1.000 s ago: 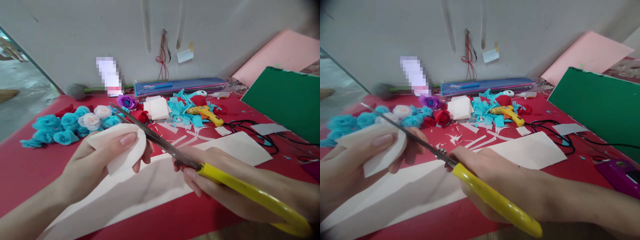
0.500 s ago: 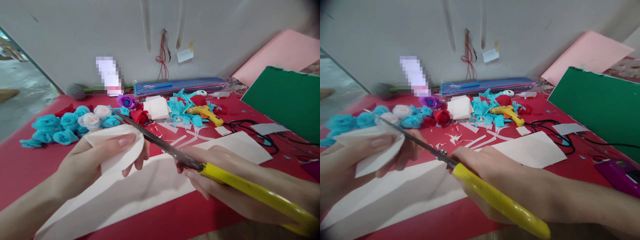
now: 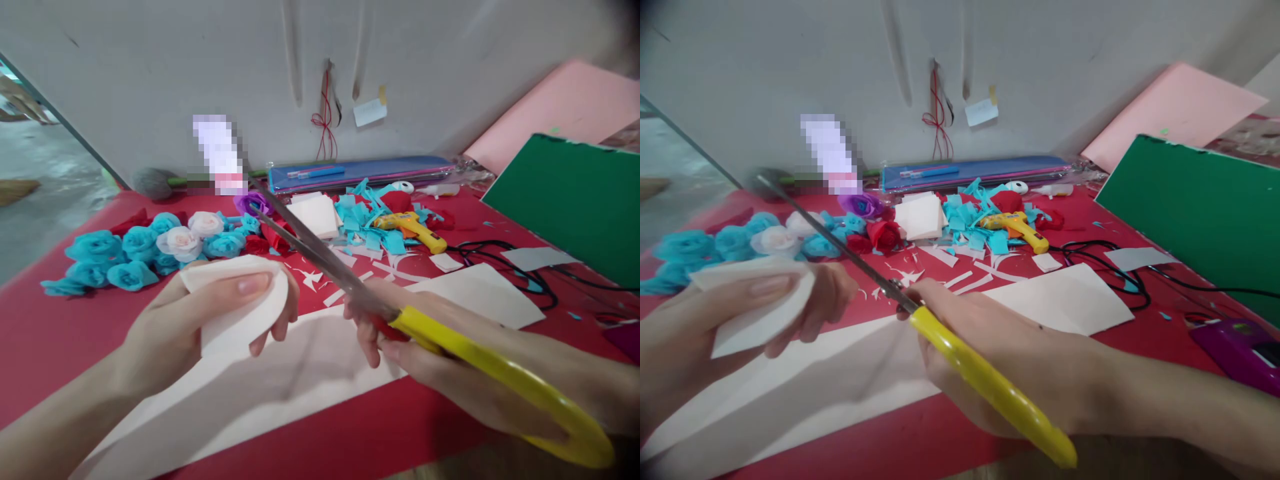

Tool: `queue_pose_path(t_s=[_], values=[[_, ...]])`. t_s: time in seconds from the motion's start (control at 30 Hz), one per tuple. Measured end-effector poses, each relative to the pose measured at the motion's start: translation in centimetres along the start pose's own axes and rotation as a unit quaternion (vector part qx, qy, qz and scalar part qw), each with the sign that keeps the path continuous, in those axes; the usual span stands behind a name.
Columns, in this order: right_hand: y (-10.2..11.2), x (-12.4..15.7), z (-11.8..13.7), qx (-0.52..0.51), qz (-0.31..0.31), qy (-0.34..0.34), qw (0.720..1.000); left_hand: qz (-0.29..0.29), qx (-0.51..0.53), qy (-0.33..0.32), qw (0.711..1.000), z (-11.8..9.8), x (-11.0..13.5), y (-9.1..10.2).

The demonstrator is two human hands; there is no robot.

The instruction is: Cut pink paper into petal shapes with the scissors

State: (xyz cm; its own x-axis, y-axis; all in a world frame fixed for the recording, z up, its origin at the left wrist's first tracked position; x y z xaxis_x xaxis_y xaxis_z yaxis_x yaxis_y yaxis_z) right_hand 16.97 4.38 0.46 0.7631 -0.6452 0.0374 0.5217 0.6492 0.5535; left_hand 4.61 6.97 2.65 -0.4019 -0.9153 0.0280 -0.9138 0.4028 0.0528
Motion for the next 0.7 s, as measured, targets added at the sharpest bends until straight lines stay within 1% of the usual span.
queue_pose_path(t_s=[0.13, 0.2, 0.3, 0.43, 0.6, 0.7], values=[[-0.1, 0.0, -0.3, -0.013, -0.021, -0.024, 0.999, -0.026, 0.007, -0.031, 0.999, -0.7, 0.0, 0.6], [-0.3, 0.0, -0.3, -0.012, -0.017, -0.029, 0.999, -0.028, 0.000, -0.036, 0.999, -0.9, 0.1, 0.6], [-0.7, 0.0, -0.4, -0.010, -0.003, -0.041, 0.999, -0.023, -0.004, -0.030, 0.999, -0.8, 0.2, 0.4], [-0.6, 0.0, -0.5, 0.008, -0.011, -0.053, 0.998, -0.011, 0.003, -0.013, 1.000, -0.3, 0.2, 0.0], [-0.8, 0.0, -1.2, 0.034, -0.003, -0.097, 0.995, -0.019, 0.009, 0.011, 1.000, 0.4, 0.1, -0.2], [-0.7, 0.0, -1.4, 0.035, -0.010, -0.109, 0.993, -0.023, 0.021, 0.024, 0.999, 0.8, 0.0, -0.3]])
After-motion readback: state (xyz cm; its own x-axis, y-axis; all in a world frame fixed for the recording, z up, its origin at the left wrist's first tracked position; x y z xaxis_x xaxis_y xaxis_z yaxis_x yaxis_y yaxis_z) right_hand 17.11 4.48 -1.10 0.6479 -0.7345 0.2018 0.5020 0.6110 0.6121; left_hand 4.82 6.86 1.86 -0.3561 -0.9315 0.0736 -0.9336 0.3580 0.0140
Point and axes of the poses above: each hand's wrist, its own x-axis away from the middle knuckle, its own y-axis out of the back of the hand, z = x × y, the point moved 10 cm from there along -x, towards the middle knuckle, and after that the axes turned 3 degrees about y, right-handed, at the moved point
